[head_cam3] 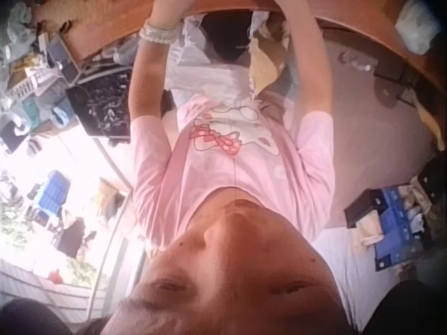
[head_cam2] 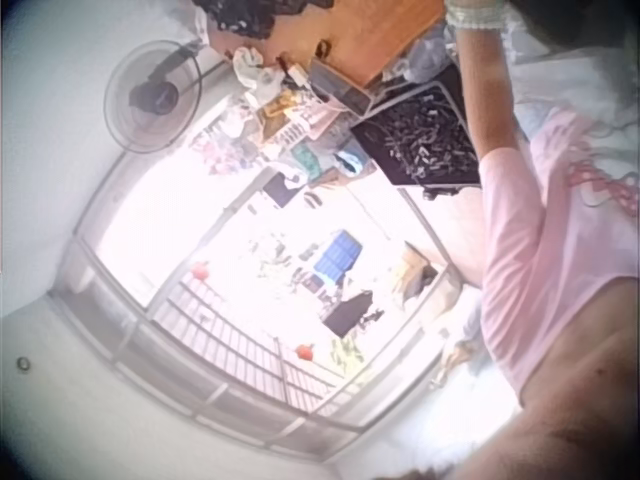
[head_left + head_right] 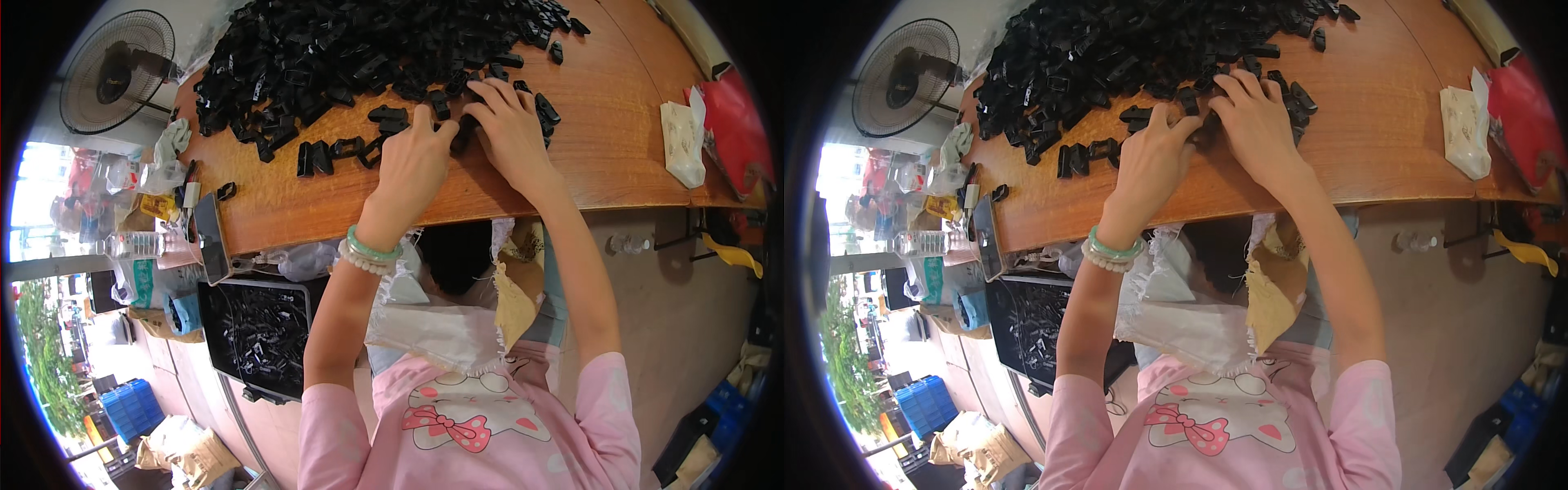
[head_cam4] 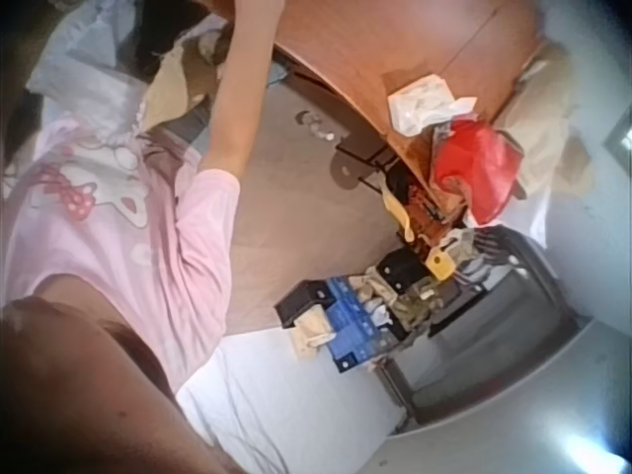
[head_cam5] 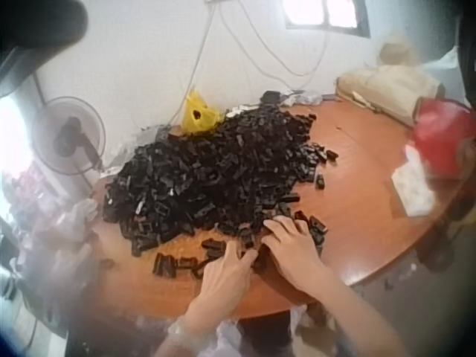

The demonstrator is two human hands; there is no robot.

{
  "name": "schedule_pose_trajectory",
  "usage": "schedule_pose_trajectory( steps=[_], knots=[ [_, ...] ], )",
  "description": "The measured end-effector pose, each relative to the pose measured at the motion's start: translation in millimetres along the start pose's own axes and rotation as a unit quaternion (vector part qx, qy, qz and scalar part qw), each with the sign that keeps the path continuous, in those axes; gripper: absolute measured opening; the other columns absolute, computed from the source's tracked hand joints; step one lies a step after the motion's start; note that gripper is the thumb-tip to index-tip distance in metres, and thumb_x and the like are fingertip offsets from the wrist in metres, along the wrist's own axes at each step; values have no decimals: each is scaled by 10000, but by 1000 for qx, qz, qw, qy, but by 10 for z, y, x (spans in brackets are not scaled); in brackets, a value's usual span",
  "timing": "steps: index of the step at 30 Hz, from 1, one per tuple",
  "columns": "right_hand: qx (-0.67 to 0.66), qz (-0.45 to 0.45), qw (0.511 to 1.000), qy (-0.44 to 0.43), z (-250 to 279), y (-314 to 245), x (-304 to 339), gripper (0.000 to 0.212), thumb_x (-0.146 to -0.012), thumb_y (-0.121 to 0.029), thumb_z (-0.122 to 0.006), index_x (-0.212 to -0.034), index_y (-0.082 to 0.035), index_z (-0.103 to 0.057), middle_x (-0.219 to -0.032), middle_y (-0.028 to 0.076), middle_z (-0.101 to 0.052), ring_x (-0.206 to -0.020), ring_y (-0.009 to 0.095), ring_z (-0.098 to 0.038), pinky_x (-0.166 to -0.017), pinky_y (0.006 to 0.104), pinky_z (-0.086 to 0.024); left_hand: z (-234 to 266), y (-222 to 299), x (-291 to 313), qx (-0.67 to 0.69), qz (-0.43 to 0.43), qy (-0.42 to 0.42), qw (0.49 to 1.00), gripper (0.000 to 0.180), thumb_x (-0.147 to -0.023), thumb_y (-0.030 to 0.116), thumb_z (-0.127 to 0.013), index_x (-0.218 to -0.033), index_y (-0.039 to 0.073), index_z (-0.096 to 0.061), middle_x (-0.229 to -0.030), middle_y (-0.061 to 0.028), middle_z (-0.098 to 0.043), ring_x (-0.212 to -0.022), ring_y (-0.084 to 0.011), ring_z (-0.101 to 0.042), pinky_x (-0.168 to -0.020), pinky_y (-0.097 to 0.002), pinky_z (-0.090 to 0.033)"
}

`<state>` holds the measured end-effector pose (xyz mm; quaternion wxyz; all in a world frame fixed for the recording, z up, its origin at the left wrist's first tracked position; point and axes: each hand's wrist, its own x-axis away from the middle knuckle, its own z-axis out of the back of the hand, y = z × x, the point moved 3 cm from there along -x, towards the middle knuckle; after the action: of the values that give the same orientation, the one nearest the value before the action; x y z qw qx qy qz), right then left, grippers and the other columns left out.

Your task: The person assembles plastic components together by hand and drops them into a bag, occasionally gathering more plastic parts across the table.

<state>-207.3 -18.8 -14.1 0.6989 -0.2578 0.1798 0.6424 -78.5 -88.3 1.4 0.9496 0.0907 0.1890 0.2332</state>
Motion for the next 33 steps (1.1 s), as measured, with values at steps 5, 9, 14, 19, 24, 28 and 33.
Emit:
schedule_pose_trajectory(
  steps=[5,9,14,19,24,28,33],
  knots=[
    [-187,-116,975,33,360,-46,144,259,-791,-13,-564,-1042,-49,-615,-1120,77,-562,-1003,228,-522,-858,326,-395,123,101,138,93,-12,36,995,353,-733,65,-690,-1064,78,-569,-935,-135,-560,-693,-264,-614,-615,-346,-495],
    [-487,-249,837,18,502,-212,256,261,-853,-57,-583,-1111,-21,-601,-1011,56,-568,-862,149,-538,-727,252,-433,176,124,285,365,107,52,923,308,-740,67,-707,-1013,11,-575,-873,-100,-626,-722,-181,-621,-606,-280,-486],
    [-536,-238,810,20,473,-311,397,200,-833,-62,-618,-1025,-8,-633,-1024,49,-577,-840,133,-540,-741,259,-440,283,207,364,496,239,-46,833,340,-753,36,-705,-1065,-7,-577,-829,-55,-633,-629,-69,-569,-552,-225,-463],
    [-547,-228,805,41,408,-400,414,184,-833,-53,-613,-1012,-14,-633,-1078,55,-568,-860,135,-537,-779,245,-432,328,246,430,531,225,-27,817,296,-784,2,-666,-1062,-32,-572,-775,-53,-631,-550,-66,-556,-506,-209,-443],
    [-631,-275,722,69,318,-562,460,266,-816,-22,-611,-1083,-10,-609,-1027,63,-578,-850,138,-510,-792,234,-414,393,301,494,464,174,21,868,261,-820,12,-634,-1069,-31,-568,-781,-88,-643,-564,-85,-578,-535,-213,-457],
    [-599,-260,755,66,304,-619,464,281,-821,-24,-610,-1101,-2,-605,-1015,63,-589,-854,133,-494,-789,229,-406,377,348,576,376,95,135,912,223,-832,-15,-602,-1053,-37,-582,-823,-62,-645,-539,-41,-519,-492,-184,-425],
    [-667,-183,705,-159,353,-338,500,165,-839,-59,-610,-979,15,-655,-894,54,-614,-803,130,-547,-737,248,-432,392,270,762,433,150,43,888,145,-816,6,-632,-958,-18,-607,-832,-91,-646,-611,-113,-583,-557,-235,-467]
  ],
)
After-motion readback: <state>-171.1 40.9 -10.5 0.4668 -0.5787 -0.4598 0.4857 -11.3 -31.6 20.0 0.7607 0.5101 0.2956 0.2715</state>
